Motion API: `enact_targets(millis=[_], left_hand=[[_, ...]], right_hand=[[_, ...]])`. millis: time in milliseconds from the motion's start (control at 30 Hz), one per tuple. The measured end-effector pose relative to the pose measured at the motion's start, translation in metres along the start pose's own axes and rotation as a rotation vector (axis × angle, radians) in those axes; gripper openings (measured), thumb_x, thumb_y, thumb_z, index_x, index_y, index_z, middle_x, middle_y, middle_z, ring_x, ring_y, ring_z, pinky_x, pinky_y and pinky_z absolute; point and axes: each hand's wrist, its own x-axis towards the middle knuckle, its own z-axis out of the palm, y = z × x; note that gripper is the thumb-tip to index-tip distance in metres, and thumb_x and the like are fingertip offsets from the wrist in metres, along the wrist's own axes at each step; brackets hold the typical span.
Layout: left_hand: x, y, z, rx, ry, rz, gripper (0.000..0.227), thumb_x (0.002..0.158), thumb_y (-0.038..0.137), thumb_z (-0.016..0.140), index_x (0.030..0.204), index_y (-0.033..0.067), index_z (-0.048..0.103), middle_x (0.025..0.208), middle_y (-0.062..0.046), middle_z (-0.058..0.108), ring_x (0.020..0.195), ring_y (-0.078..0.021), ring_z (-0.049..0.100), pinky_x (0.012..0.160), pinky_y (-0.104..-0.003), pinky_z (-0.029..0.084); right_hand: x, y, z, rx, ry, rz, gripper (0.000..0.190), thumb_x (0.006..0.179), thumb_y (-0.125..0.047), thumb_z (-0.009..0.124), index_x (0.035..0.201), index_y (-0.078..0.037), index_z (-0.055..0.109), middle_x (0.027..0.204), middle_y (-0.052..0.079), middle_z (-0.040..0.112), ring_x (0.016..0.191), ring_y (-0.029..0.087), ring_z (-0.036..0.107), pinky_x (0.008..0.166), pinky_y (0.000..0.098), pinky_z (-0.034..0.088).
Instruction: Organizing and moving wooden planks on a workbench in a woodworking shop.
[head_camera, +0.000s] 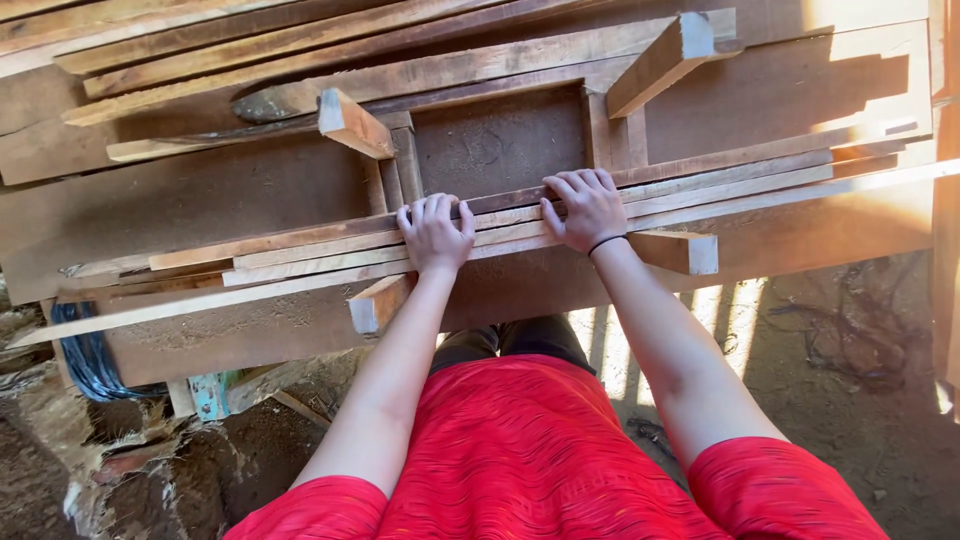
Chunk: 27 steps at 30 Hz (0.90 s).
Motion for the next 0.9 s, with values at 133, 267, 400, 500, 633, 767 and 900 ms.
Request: enact_targets(millis=[133,267,400,500,633,767,900], left_hand=[[-0.002,0.001,-0.001,-0.001,0.004,-0.011,0.024,0.091,0.045,0.057,0.099,0.0258,0.069,0.101,0.005,0.071,0.108,-0.0189,0.065,0.109,-0.049,0.036],[0.0,-0.001,-0.003,0.008,-0.016,-0.01,0.023,0.091,0.045,0.056,0.098,0.0269,0.069,0.1,0.006,0.071,0.108,-0.0183,0.065,0.109,-0.049,0.036],[-0.003,0.002,-0.009,0.025,-0.007,0.0,0.022,0.091,0.045,0.056,0.097,0.0276,0.068,0.099,0.006,0.071,0.105,-0.0178,0.066,0.108,-0.048,0.037],[-0.001,0.003,-0.005,0.033,0.012,0.004,0.021,0.09,0.045,0.057,0.095,0.0274,0.068,0.098,0.006,0.071,0.104,-0.0182,0.066,0.107,-0.048,0.038],[-0.003,-0.001,0.003,0.025,0.023,0.017,0.021,0.089,0.045,0.058,0.096,0.028,0.068,0.098,0.006,0.071,0.104,-0.018,0.066,0.106,-0.048,0.039],[-0.003,-0.002,0.001,0.021,0.014,0.0,0.021,0.09,0.044,0.057,0.095,0.0276,0.069,0.097,0.006,0.071,0.104,-0.0182,0.066,0.106,-0.047,0.039],[-0.001,0.001,-0.003,0.018,0.022,0.007,0.022,0.09,0.045,0.057,0.093,0.0272,0.07,0.095,0.004,0.072,0.102,-0.0193,0.067,0.106,-0.048,0.039]], right_hand=[[0.002,-0.002,-0.006,0.002,0.001,-0.005,0.029,0.088,-0.038,0.066,0.111,-0.022,0.073,0.1,-0.001,0.071,0.097,0.018,0.068,0.095,0.0345,0.047],[0.003,-0.004,-0.005,0.022,-0.01,0.014,0.03,0.088,-0.038,0.066,0.111,-0.021,0.073,0.1,0.0,0.071,0.098,0.019,0.068,0.095,0.0348,0.047],[0.0,-0.004,-0.005,0.035,0.003,0.022,0.03,0.087,-0.039,0.065,0.111,-0.021,0.074,0.099,0.0,0.071,0.097,0.019,0.068,0.095,0.0353,0.047],[-0.001,0.0,-0.001,0.029,0.006,0.016,0.031,0.088,-0.039,0.065,0.111,-0.021,0.073,0.1,0.001,0.07,0.098,0.019,0.067,0.096,0.0355,0.047],[-0.003,0.001,0.0,0.021,0.02,0.037,0.029,0.087,-0.039,0.066,0.11,-0.022,0.074,0.099,-0.002,0.071,0.096,0.016,0.068,0.095,0.0339,0.047],[-0.004,0.002,0.003,0.041,0.038,0.021,0.029,0.089,-0.039,0.065,0.11,-0.021,0.072,0.099,-0.001,0.07,0.096,0.018,0.067,0.095,0.0348,0.047],[-0.002,0.003,-0.002,0.066,0.024,0.031,0.027,0.089,-0.04,0.064,0.107,-0.022,0.073,0.095,0.0,0.071,0.093,0.02,0.068,0.092,0.0361,0.048]])
